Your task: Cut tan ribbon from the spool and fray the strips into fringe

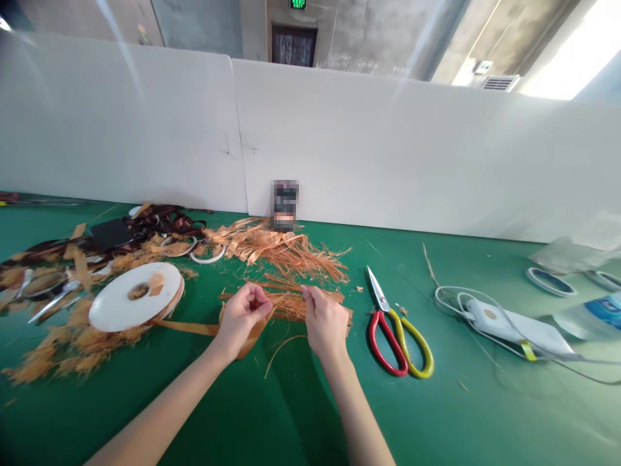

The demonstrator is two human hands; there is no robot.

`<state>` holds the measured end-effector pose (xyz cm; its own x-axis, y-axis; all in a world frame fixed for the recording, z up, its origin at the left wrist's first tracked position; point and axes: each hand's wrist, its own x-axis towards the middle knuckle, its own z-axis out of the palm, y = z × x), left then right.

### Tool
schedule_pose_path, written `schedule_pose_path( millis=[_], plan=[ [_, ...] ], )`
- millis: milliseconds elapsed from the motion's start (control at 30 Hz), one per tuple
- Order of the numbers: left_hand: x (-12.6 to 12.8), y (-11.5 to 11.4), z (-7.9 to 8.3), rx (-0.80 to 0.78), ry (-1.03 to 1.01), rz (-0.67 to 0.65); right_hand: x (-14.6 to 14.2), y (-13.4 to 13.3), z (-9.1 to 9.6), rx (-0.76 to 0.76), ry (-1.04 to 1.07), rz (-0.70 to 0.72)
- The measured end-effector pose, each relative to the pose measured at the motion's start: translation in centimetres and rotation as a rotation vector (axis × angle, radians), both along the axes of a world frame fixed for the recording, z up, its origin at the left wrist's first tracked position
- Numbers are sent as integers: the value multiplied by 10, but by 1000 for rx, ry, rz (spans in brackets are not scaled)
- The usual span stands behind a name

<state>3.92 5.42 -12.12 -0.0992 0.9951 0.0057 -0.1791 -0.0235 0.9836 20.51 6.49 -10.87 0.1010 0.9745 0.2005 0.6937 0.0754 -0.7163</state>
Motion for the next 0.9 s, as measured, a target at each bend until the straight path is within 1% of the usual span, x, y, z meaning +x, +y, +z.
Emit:
schedule_pose_path(
  millis=[133, 233, 300, 400, 467, 533, 600, 633, 733, 800, 900],
  plan=[
    [1, -1, -3, -20, -23, -4, -1, -2, -3, 15, 310, 15],
    [2, -1, -6, -32, -33, -9, -7, -2, -6, -20, 618, 102],
    [2, -1, -5, -37, -34, -31, -12, -2, -5, -65, 835, 178],
    [0, -5, 6, -28, -21, -74, -18, -3, 6, -173, 1112, 278],
    [-3, -8, 20, -8, 1, -87, -19, -3, 18, -244, 1248, 327],
    [-7, -12, 36, 16, 27, -86, -19, -2, 35, -279, 1355, 369],
    [-11, -15, 54, 37, 62, -99, -18, 1, 54, -293, 1424, 418],
    [-13, -16, 63, 57, 114, -112, -17, 3, 63, -302, 1439, 445],
    [-19, -16, 87, 139, 285, -154, -15, 9, 88, -330, 1405, 529],
    [-21, -14, 98, 198, 382, -175, -13, 13, 100, -337, 1341, 574],
    [-23, -12, 108, 303, 483, -182, -10, 15, 114, -324, 1246, 606]
  ],
)
